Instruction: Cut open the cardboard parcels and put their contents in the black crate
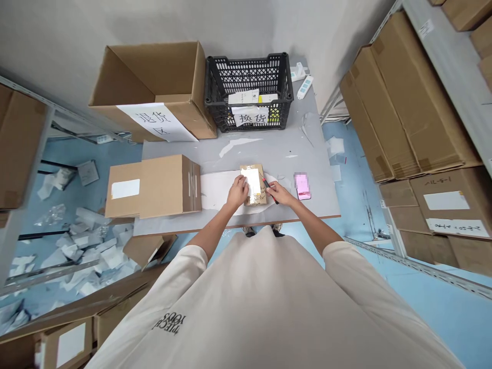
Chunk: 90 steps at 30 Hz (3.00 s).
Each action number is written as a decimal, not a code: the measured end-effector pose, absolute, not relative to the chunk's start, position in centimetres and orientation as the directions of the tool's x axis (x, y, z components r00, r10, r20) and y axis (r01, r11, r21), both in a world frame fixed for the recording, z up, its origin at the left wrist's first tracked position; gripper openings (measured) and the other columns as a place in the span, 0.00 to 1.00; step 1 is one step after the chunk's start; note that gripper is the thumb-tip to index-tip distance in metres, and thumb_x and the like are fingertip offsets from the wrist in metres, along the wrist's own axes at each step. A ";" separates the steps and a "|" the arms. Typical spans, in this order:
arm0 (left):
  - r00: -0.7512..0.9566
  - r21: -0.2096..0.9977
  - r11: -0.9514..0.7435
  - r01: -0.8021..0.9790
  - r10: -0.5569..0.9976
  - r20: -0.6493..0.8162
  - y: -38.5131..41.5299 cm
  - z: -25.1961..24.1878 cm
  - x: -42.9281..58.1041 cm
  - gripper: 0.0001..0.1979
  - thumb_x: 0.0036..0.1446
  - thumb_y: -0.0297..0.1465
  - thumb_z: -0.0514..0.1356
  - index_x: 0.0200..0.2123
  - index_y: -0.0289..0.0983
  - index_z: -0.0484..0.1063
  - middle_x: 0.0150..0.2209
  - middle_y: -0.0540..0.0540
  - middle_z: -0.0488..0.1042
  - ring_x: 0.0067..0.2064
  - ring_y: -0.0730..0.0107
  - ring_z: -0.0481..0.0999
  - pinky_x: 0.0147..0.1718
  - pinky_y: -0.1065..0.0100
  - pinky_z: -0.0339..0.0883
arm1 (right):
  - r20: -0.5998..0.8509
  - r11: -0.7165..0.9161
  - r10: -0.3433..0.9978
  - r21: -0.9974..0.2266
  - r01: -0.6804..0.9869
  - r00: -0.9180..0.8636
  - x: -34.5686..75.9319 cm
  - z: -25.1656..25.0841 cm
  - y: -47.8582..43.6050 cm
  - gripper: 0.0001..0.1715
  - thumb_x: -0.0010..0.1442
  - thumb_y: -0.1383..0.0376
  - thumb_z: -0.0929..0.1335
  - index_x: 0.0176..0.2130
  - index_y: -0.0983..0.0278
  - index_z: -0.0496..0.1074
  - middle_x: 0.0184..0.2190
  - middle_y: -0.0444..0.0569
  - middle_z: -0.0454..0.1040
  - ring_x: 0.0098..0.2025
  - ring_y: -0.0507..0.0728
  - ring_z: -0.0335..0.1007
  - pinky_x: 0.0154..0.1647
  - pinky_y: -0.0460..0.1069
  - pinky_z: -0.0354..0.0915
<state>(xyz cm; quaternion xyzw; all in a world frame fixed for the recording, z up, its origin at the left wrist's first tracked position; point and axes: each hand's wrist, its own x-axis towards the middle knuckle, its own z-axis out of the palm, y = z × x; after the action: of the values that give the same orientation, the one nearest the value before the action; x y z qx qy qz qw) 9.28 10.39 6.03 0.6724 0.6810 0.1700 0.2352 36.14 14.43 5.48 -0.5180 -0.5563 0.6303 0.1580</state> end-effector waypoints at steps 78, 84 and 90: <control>0.294 0.327 -0.218 0.920 0.933 -0.206 11.3 8.1 11.1 0.27 0.67 0.34 0.71 0.67 0.45 0.73 0.63 0.37 0.73 0.62 0.46 0.78 0.77 0.42 0.59 | -0.602 -0.172 0.608 -0.737 0.654 -0.519 41.9 9.1 16.2 0.27 0.67 0.41 0.70 0.49 0.58 0.83 0.28 0.42 0.79 0.25 0.54 0.65 0.26 0.48 0.58; 0.300 0.317 -0.232 0.920 0.936 -0.185 11.0 7.8 11.1 0.27 0.68 0.35 0.71 0.67 0.44 0.73 0.63 0.36 0.73 0.62 0.46 0.78 0.78 0.43 0.57 | -0.602 -0.203 0.601 -0.751 0.628 -0.526 42.2 8.7 16.0 0.27 0.67 0.40 0.72 0.48 0.58 0.82 0.29 0.43 0.80 0.28 0.55 0.69 0.26 0.48 0.60; 0.314 0.316 -0.254 0.914 0.937 -0.155 11.0 7.4 11.1 0.25 0.69 0.34 0.70 0.67 0.43 0.73 0.61 0.36 0.73 0.63 0.45 0.77 0.76 0.43 0.59 | -0.572 -0.227 0.647 -0.776 0.588 -0.504 40.8 8.6 15.5 0.26 0.66 0.39 0.75 0.43 0.58 0.81 0.28 0.44 0.80 0.28 0.56 0.73 0.27 0.48 0.63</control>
<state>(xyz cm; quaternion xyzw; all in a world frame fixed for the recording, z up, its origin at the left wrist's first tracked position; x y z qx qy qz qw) 11.07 10.96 7.42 0.7913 0.5848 0.0319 0.1758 40.83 15.48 8.58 -0.4972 -0.6211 0.6053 0.0242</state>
